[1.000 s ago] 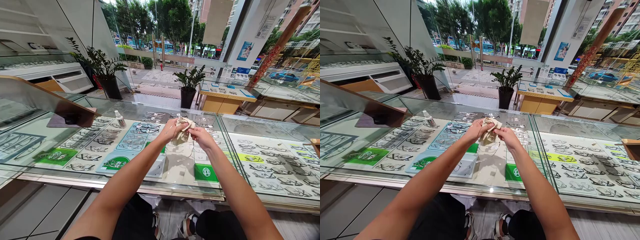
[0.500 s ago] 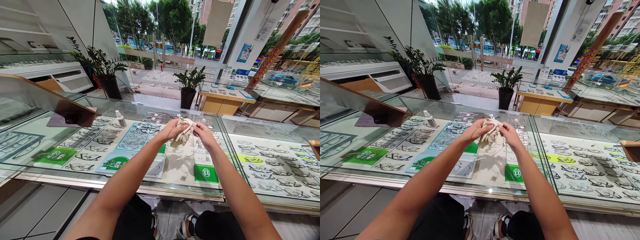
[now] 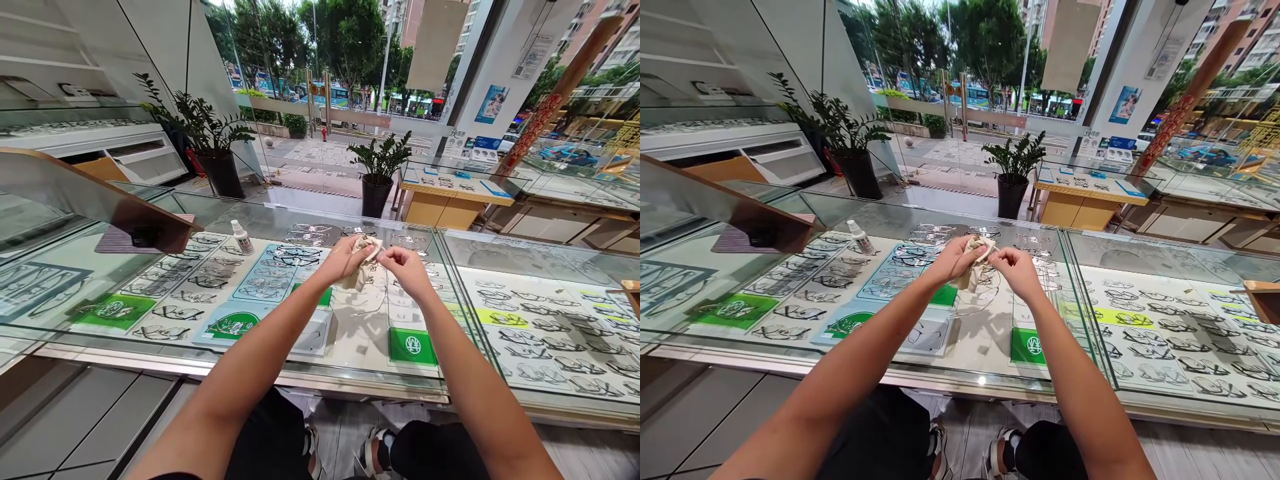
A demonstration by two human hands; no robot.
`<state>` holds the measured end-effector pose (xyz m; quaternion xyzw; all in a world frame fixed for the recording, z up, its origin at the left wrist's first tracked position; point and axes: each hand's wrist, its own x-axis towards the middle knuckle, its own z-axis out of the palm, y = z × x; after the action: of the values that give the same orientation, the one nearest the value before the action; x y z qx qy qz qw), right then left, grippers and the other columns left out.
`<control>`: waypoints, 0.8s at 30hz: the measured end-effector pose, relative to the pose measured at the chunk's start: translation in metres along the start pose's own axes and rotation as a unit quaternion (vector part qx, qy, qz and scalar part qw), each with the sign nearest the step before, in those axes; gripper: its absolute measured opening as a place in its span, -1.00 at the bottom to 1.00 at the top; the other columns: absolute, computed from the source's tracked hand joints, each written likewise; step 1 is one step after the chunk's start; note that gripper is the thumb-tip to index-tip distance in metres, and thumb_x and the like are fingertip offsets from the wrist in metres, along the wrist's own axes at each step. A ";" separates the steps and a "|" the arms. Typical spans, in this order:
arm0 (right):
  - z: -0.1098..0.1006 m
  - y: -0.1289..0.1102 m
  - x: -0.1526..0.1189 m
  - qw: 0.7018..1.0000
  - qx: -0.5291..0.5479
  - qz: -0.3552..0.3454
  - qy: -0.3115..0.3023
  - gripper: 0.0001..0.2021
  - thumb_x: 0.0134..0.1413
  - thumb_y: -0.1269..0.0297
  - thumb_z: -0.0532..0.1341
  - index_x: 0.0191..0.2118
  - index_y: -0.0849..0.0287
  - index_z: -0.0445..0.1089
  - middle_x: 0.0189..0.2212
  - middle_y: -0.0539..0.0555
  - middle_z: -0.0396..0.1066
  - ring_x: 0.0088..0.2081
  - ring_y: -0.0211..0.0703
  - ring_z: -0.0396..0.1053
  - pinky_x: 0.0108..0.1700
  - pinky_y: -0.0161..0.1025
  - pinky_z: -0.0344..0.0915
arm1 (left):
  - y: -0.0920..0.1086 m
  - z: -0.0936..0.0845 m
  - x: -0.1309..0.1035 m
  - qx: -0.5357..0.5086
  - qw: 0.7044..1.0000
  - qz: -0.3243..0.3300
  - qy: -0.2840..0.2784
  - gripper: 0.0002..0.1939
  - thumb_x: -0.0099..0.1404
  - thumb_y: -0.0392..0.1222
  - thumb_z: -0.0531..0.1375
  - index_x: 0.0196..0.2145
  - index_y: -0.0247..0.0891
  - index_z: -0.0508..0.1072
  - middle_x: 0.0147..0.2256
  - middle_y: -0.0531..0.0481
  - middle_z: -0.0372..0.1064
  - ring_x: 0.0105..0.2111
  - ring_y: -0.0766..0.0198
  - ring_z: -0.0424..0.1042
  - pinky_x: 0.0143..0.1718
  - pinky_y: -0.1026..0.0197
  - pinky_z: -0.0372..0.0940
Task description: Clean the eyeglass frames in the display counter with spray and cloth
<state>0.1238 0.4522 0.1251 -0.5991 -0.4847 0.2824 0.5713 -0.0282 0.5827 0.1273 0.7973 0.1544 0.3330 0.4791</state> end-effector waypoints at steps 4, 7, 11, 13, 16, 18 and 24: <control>0.002 0.002 -0.002 1.000 -0.024 0.004 -0.002 -0.68 0.01 -0.06 0.44 -0.41 0.07 0.47 -0.60 -0.11 0.08 -0.51 -0.23 -0.02 -0.39 -0.19 -0.08 | 0.002 -0.001 0.000 0.065 0.998 0.026 0.009 -0.62 0.40 0.10 0.21 -0.42 -0.25 0.40 -0.42 0.04 0.33 -0.36 0.25 0.25 -0.27 0.25 0.16; 0.001 0.005 -0.002 0.999 -0.043 0.006 0.002 -0.73 0.03 -0.01 0.43 -0.38 0.07 0.49 -0.60 -0.12 0.07 -0.51 -0.24 -0.01 -0.39 -0.19 -0.06 | 0.002 0.000 -0.001 0.053 0.998 0.016 0.008 -0.64 0.40 0.09 0.22 -0.38 -0.26 0.43 -0.39 0.03 0.34 -0.35 0.25 0.27 -0.27 0.25 0.17; 0.001 0.007 0.001 0.999 -0.018 0.028 -0.036 -0.69 0.02 -0.05 0.40 -0.43 0.11 0.50 -0.58 -0.09 0.19 -0.50 -0.25 0.01 -0.38 -0.19 -0.05 | 0.002 0.002 -0.004 -0.052 0.998 -0.026 0.006 -0.65 0.31 0.10 0.32 -0.27 -0.28 0.48 -0.34 0.01 0.38 -0.35 0.27 0.32 -0.29 0.26 0.22; 0.003 0.007 0.002 0.998 0.015 0.035 -0.045 -0.68 -0.03 -0.03 0.41 -0.48 0.12 0.48 -0.55 -0.06 0.29 -0.47 -0.23 0.08 -0.34 -0.19 0.01 | 0.002 0.003 -0.006 -0.152 0.986 -0.070 -0.009 -0.59 0.20 0.08 0.42 -0.18 -0.29 0.49 -0.32 0.01 0.41 -0.38 0.29 0.34 -0.33 0.26 0.25; 0.009 0.007 0.002 0.996 0.065 0.046 -0.038 -0.73 -0.11 0.04 0.44 -0.49 0.13 0.51 -0.50 -0.01 0.39 -0.39 -0.19 0.20 -0.27 -0.17 0.08 | 0.004 0.004 -0.006 -0.258 0.957 -0.129 -0.038 -0.46 0.05 0.02 0.51 -0.11 -0.31 0.49 -0.35 0.02 0.44 -0.43 0.30 0.35 -0.38 0.26 0.27; 0.012 0.006 0.002 0.994 0.089 0.054 -0.027 -0.77 -0.13 0.07 0.43 -0.46 0.14 0.56 -0.54 -0.04 0.34 -0.40 -0.20 0.16 -0.27 -0.18 0.06 | 0.005 0.005 -0.006 -0.289 0.945 -0.145 -0.040 -0.43 -0.01 0.01 0.55 -0.12 -0.32 0.51 -0.36 0.02 0.45 -0.46 0.31 0.36 -0.40 0.26 0.28; 0.021 0.006 -0.001 0.988 0.137 0.075 -0.014 -0.75 -0.14 0.04 0.45 -0.49 0.12 0.53 -0.60 -0.09 0.18 -0.46 -0.26 -0.06 -0.35 -0.18 -0.13 | 0.006 0.013 -0.005 -0.293 0.949 -0.113 0.027 -0.49 0.07 0.12 0.52 -0.26 -0.32 0.50 -0.41 0.01 0.43 -0.47 0.34 0.33 -0.43 0.29 0.22</control>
<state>0.1063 0.4606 0.1148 -0.5461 -0.4033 0.3965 0.6180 -0.0236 0.5682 0.1267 0.5902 0.1523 0.3284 0.7215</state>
